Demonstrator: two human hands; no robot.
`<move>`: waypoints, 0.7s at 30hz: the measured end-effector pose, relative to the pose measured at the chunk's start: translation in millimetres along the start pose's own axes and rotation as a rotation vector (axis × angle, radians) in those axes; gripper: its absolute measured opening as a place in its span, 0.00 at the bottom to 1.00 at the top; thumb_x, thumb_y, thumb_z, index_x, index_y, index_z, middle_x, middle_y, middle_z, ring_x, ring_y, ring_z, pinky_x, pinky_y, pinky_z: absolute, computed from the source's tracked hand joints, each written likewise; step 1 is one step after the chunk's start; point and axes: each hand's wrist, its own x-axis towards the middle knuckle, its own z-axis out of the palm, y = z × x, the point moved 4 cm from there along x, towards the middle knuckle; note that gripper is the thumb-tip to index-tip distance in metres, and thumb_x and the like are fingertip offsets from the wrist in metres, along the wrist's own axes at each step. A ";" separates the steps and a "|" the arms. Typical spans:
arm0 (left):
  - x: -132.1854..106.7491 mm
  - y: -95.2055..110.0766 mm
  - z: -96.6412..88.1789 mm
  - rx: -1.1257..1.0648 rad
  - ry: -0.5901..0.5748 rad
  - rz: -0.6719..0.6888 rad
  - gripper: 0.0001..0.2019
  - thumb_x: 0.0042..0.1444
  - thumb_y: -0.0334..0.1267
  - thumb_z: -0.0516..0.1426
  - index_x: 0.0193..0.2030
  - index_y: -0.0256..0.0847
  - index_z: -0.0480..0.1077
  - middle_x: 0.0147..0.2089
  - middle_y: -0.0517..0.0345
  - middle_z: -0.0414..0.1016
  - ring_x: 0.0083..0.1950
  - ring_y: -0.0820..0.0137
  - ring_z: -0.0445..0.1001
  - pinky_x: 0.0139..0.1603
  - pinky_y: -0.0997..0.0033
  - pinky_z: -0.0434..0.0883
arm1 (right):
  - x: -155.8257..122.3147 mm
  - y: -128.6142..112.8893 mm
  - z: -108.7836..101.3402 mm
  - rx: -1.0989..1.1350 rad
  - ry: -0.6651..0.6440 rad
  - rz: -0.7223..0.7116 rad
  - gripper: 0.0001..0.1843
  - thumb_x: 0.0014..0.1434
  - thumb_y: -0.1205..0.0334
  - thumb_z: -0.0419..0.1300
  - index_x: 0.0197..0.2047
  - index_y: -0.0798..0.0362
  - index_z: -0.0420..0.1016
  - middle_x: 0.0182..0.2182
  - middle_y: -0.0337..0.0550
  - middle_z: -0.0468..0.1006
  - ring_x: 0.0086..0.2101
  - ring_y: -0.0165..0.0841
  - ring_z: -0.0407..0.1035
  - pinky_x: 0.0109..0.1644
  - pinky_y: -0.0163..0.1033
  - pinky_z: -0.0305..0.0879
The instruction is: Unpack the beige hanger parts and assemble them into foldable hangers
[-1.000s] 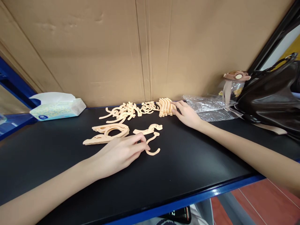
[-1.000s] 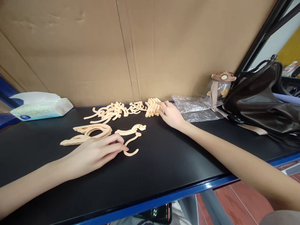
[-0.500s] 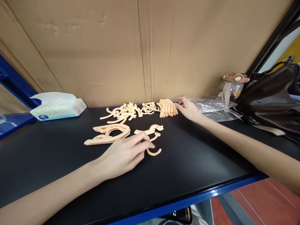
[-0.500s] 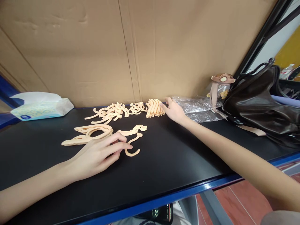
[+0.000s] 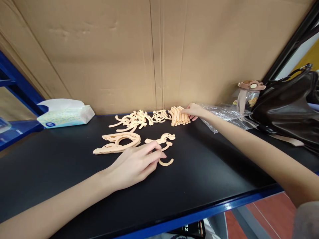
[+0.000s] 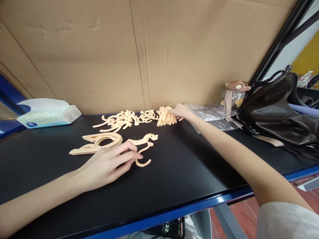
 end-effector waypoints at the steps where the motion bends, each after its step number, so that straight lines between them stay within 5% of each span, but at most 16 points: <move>1: 0.0 0.1 0.1 0.001 -0.002 0.000 0.13 0.61 0.29 0.48 0.45 0.45 0.70 0.43 0.59 0.70 0.33 0.77 0.70 0.31 0.77 0.65 | -0.2 -1.2 -0.5 -0.006 0.002 0.001 0.17 0.51 0.51 0.60 0.31 0.59 0.73 0.26 0.50 0.77 0.24 0.32 0.71 0.24 0.35 0.69; 10: -0.4 -0.9 0.1 -0.008 -0.005 0.000 0.12 0.62 0.29 0.48 0.44 0.44 0.70 0.43 0.59 0.70 0.34 0.76 0.70 0.32 0.76 0.65 | -11.1 -15.9 -12.0 -0.159 0.090 -0.021 0.12 0.50 0.56 0.59 0.27 0.58 0.73 0.21 0.48 0.76 0.22 0.35 0.71 0.27 0.37 0.64; 14: -0.6 -0.1 -1.9 0.009 0.030 0.003 0.11 0.62 0.30 0.48 0.43 0.44 0.70 0.43 0.60 0.70 0.34 0.77 0.70 0.31 0.77 0.64 | -19.6 -17.5 -31.7 -0.166 0.241 -0.074 0.20 0.52 0.54 0.57 0.44 0.60 0.73 0.31 0.53 0.79 0.35 0.42 0.73 0.35 0.41 0.65; 17: -0.8 0.6 -2.5 0.022 0.040 0.001 0.11 0.62 0.30 0.48 0.43 0.44 0.70 0.43 0.60 0.71 0.34 0.77 0.70 0.30 0.76 0.63 | -40.3 -21.0 -42.2 -0.135 0.316 -0.206 0.26 0.53 0.57 0.55 0.55 0.57 0.66 0.36 0.48 0.79 0.39 0.40 0.72 0.40 0.41 0.64; 21: -0.3 -0.5 -3.2 0.042 0.052 -0.010 0.12 0.62 0.30 0.47 0.43 0.44 0.71 0.42 0.59 0.71 0.33 0.76 0.69 0.31 0.75 0.62 | -83.0 -25.0 -33.7 -0.133 0.312 -0.493 0.19 0.53 0.60 0.55 0.48 0.53 0.73 0.34 0.42 0.79 0.33 0.35 0.72 0.39 0.38 0.63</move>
